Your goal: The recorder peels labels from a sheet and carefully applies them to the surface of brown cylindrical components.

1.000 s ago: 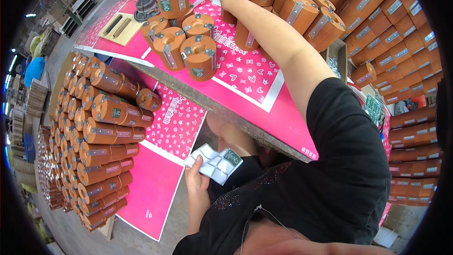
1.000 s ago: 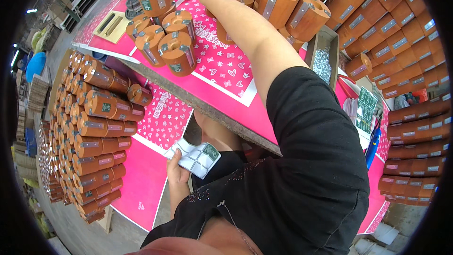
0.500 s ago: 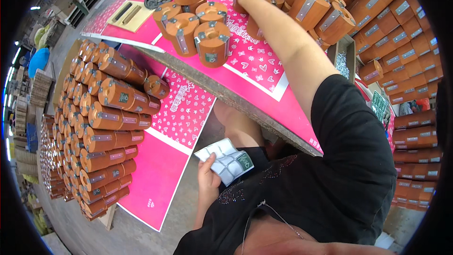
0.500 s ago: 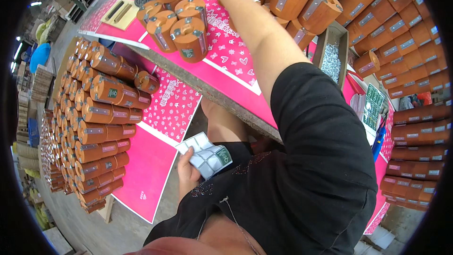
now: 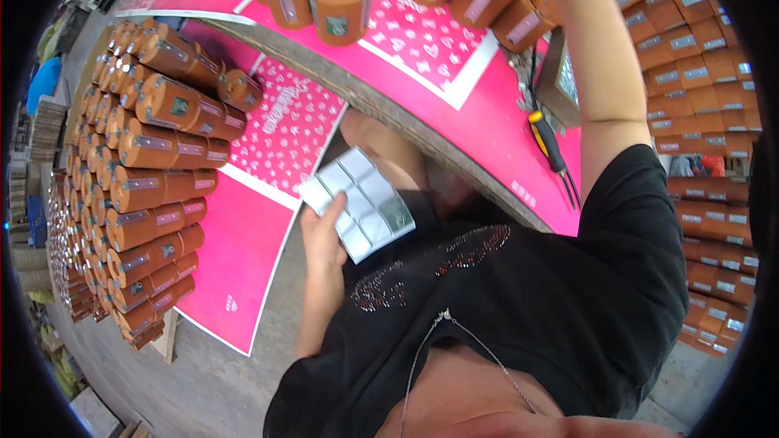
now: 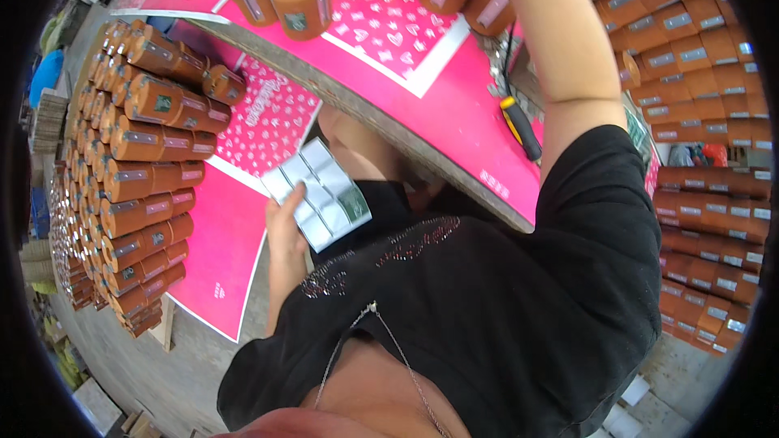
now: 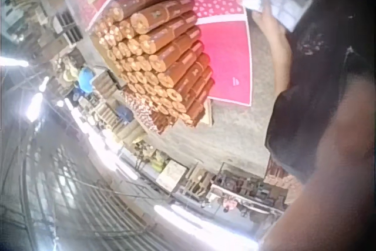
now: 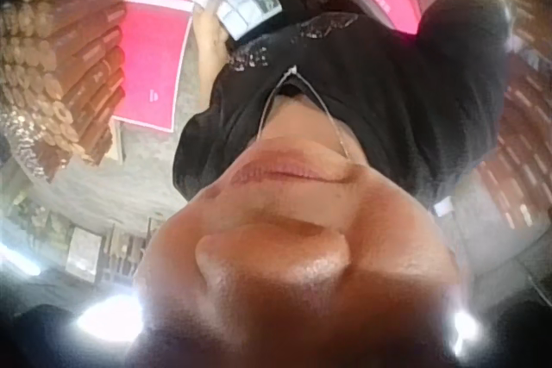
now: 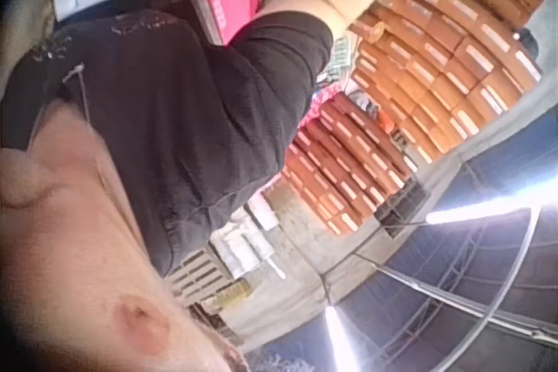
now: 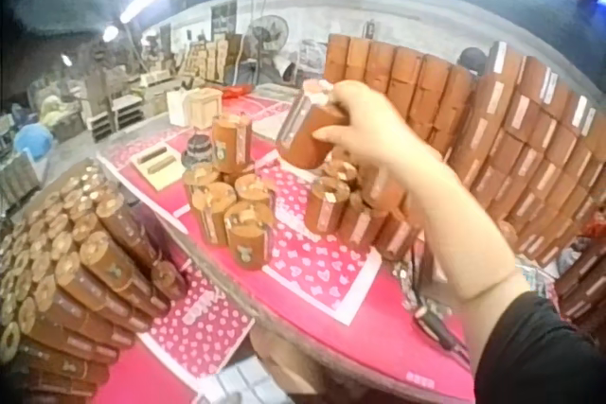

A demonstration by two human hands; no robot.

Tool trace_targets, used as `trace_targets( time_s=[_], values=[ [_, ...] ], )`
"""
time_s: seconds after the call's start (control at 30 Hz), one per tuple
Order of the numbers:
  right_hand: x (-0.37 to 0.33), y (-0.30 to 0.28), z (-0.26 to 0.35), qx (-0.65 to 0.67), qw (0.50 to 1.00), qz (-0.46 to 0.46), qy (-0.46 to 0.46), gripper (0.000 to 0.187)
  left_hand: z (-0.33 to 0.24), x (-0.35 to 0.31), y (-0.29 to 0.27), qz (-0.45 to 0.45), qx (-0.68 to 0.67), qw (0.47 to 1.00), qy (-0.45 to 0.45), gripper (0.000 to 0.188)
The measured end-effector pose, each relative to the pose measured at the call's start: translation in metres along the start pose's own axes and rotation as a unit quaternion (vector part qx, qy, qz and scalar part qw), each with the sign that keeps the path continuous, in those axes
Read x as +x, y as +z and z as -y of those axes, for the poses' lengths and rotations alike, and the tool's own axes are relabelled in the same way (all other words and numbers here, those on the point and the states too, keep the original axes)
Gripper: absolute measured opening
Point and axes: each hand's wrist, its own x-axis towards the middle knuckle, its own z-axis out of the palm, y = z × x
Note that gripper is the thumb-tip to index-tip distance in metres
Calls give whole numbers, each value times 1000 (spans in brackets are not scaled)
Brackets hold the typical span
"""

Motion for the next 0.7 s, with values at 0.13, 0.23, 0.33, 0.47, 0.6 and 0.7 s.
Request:
trace_targets(
  time_s=[0.13, 0.23, 0.33, 0.47, 0.6, 0.7],
  values=[
    [-65, -47, -6, 227, 953, 199, 30, 26, -11, -3, 26, 77, -16, 996, 30, 25],
    [-126, -25, -47, 132, 925, 352, 47, 37, -10, -8, 42, 119, -8, 992, 37, 24],
    [-172, -20, -52, 142, 881, 429, 141, 36, -5, -7, 62, 162, 2, 986, 41, 27],
    [-192, -9, -68, 179, 911, 346, 133, 42, -8, -15, 81, 192, -12, 981, 40, 28],
    [-192, 3, -75, 215, 901, 353, 133, 47, -19, -22, 107, 185, -22, 981, 54, 30],
    [-194, 26, -77, 207, 915, 298, 174, 47, -26, -25, 119, 203, -20, 977, 67, 32]
  ],
)
